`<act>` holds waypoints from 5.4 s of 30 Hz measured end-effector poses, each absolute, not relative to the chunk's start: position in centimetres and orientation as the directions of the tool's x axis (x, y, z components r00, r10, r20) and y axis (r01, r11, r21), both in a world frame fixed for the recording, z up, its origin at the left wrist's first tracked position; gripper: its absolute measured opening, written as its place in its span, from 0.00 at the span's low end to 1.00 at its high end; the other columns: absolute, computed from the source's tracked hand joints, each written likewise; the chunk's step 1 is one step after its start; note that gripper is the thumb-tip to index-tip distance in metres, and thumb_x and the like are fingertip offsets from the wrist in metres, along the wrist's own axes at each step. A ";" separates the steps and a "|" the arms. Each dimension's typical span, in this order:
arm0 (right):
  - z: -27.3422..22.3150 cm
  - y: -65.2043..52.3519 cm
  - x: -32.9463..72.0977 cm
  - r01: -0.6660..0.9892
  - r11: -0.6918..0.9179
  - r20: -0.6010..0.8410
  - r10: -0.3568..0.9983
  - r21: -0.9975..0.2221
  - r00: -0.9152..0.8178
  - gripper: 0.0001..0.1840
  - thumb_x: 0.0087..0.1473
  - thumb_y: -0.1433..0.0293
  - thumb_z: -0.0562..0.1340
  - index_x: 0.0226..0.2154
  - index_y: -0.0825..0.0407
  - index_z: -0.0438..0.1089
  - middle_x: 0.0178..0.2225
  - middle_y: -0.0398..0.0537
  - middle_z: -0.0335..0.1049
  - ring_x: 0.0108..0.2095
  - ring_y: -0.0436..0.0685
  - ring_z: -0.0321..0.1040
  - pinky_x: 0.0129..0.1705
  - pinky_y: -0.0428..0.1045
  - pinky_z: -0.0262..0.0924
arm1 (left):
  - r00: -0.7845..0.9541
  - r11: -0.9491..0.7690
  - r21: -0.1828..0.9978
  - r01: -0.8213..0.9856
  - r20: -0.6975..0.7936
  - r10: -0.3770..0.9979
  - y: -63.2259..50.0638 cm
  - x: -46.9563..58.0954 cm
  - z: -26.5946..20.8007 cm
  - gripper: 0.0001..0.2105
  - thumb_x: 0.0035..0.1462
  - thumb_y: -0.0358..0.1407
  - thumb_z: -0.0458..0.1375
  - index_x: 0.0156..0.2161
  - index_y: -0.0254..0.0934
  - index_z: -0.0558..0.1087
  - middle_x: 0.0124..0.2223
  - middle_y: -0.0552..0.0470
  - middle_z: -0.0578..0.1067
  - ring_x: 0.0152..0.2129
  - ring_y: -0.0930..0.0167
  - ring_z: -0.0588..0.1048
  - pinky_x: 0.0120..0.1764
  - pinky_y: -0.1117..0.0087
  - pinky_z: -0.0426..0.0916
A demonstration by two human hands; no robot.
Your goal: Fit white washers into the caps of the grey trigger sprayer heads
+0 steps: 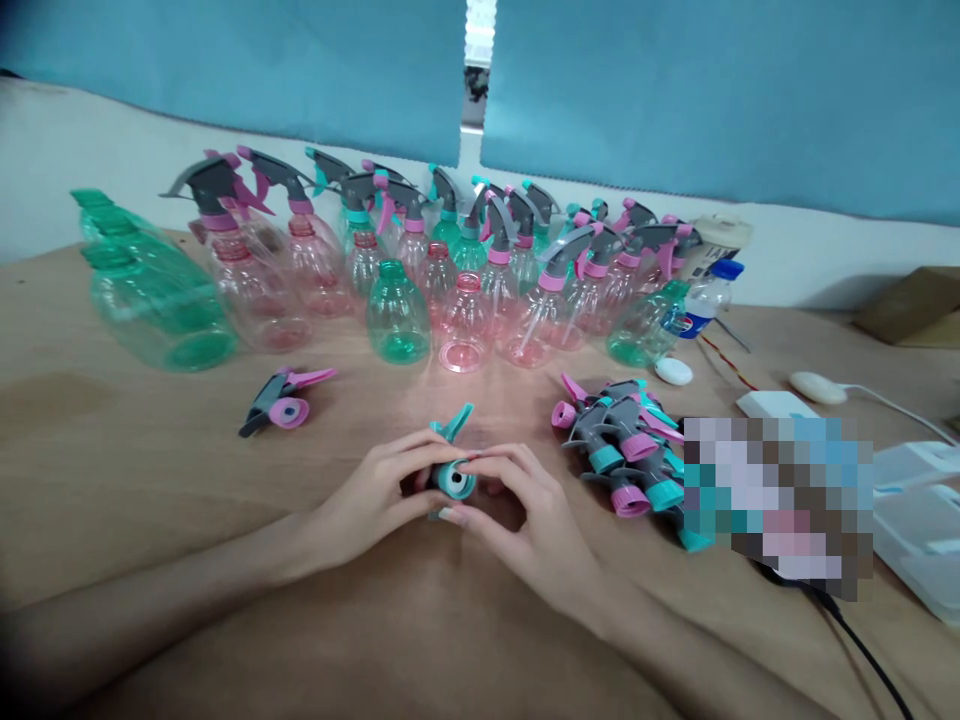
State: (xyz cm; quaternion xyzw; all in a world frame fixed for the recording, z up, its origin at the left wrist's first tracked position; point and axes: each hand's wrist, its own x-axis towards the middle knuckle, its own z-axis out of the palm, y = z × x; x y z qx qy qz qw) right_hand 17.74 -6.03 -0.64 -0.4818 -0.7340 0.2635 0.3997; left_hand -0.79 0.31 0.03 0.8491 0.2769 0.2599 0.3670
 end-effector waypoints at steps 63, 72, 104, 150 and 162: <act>-0.2 -3.8 21.3 0.678 0.385 0.352 0.916 -0.626 -0.195 0.12 0.52 0.63 0.64 0.37 0.50 0.65 0.34 0.44 0.65 0.35 0.53 0.65 0.34 0.48 0.61 | 0.485 -0.354 0.856 0.376 0.144 0.862 0.5 -0.8 -0.2 0.18 0.52 0.33 0.63 0.48 0.43 0.66 0.36 0.56 0.74 0.28 0.73 0.72 0.31 0.71 0.67; 1.0 -4.8 22.9 0.917 0.259 0.070 0.966 -0.305 -0.249 0.12 0.53 0.59 0.62 0.36 0.50 0.65 0.33 0.44 0.67 0.28 0.54 0.66 0.29 0.49 0.57 | 0.481 -0.489 0.760 0.428 0.266 0.835 0.1 -1.0 0.0 0.14 0.52 0.36 0.63 0.45 0.43 0.69 0.36 0.56 0.73 0.28 0.73 0.71 0.31 0.72 0.67; 1.3 -5.1 20.1 0.107 -0.004 -0.020 0.990 -0.994 -0.143 0.10 0.49 0.62 0.65 0.31 0.52 0.72 0.24 0.42 0.72 0.25 0.50 0.70 0.30 0.47 0.68 | 0.630 -0.760 0.544 0.357 0.461 0.625 -0.5 -1.0 0.3 0.16 0.51 0.31 0.61 0.46 0.42 0.71 0.39 0.54 0.77 0.38 0.67 0.70 0.43 0.62 0.66; 0.5 -6.6 18.7 0.653 0.622 0.552 0.755 -0.433 -0.353 0.13 0.50 0.78 0.58 0.39 0.49 0.61 0.35 0.47 0.69 0.36 0.56 0.65 0.37 0.51 0.63 | 0.677 -0.787 0.557 0.265 0.473 0.563 -0.8 -0.8 -0.3 0.13 0.52 0.31 0.61 0.44 0.39 0.69 0.40 0.51 0.74 0.40 0.68 0.71 0.40 0.67 0.70; 1.1 -6.9 18.5 0.721 0.557 0.505 0.798 -0.413 -0.328 0.12 0.50 0.77 0.59 0.38 0.50 0.60 0.33 0.45 0.68 0.35 0.54 0.64 0.34 0.48 0.61 | 0.669 -0.806 0.563 0.183 0.529 0.522 -0.7 -0.7 -0.1 0.14 0.51 0.28 0.61 0.44 0.38 0.70 0.40 0.51 0.76 0.39 0.67 0.71 0.40 0.66 0.71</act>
